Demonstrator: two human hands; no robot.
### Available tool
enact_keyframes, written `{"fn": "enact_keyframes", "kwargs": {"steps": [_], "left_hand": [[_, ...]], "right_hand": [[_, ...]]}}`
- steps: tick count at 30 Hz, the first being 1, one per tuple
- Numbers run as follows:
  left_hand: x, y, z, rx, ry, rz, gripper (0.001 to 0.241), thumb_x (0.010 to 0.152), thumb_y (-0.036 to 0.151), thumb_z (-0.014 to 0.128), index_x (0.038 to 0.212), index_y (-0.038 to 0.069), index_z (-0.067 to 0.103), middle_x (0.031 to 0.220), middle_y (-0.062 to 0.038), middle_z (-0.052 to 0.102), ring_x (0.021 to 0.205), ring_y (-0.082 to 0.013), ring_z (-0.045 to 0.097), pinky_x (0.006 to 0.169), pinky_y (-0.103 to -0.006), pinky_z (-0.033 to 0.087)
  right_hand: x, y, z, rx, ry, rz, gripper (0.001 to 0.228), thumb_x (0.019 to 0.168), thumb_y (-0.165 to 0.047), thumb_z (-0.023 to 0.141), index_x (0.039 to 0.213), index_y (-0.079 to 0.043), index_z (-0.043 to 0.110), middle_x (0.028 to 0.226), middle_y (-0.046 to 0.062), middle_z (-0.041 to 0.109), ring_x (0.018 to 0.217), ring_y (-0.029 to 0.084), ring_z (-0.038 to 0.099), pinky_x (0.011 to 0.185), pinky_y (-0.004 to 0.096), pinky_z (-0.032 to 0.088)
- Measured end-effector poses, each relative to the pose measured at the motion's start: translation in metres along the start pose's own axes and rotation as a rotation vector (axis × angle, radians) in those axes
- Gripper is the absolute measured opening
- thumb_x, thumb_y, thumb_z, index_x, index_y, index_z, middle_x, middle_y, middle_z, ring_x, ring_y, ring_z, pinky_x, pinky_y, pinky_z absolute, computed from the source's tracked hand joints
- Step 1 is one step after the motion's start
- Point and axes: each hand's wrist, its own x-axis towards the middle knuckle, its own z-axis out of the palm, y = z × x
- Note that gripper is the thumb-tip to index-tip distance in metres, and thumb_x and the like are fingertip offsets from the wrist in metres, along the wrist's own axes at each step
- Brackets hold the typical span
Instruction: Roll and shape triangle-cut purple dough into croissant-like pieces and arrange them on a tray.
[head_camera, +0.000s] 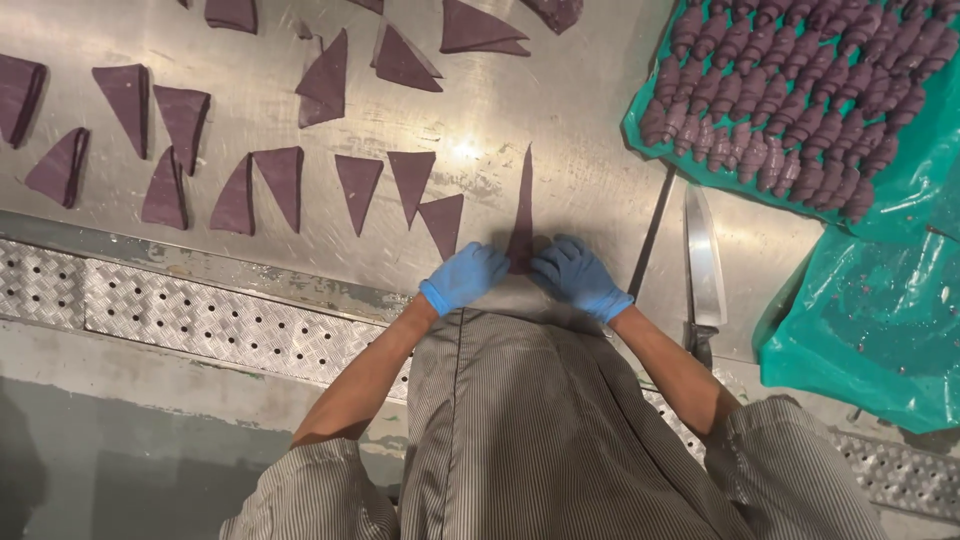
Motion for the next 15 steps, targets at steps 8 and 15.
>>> {"fn": "enact_keyframes", "kwargs": {"steps": [8,15], "left_hand": [[-0.004,0.001,-0.009,0.120,0.130,0.058,0.018,0.085,0.021,0.060,0.098,0.010,0.064,0.093,-0.004,0.060,0.089,-0.0210,0.060,0.082,-0.0345,0.049],[-0.001,0.002,0.001,0.133,0.109,0.007,0.016,0.090,0.023,0.060,0.099,0.012,0.065,0.100,-0.004,0.061,0.093,-0.0205,0.059,0.082,-0.0347,0.049]], "right_hand": [[-0.005,0.006,0.012,-0.008,-0.034,-0.005,0.024,0.089,-0.026,0.069,0.111,-0.016,0.069,0.112,0.004,0.061,0.112,0.025,0.058,0.111,0.041,0.044],[-0.005,0.005,0.020,0.014,0.020,0.053,0.023,0.091,-0.029,0.071,0.106,-0.012,0.068,0.110,0.006,0.061,0.115,0.030,0.055,0.108,0.042,0.043]]}}
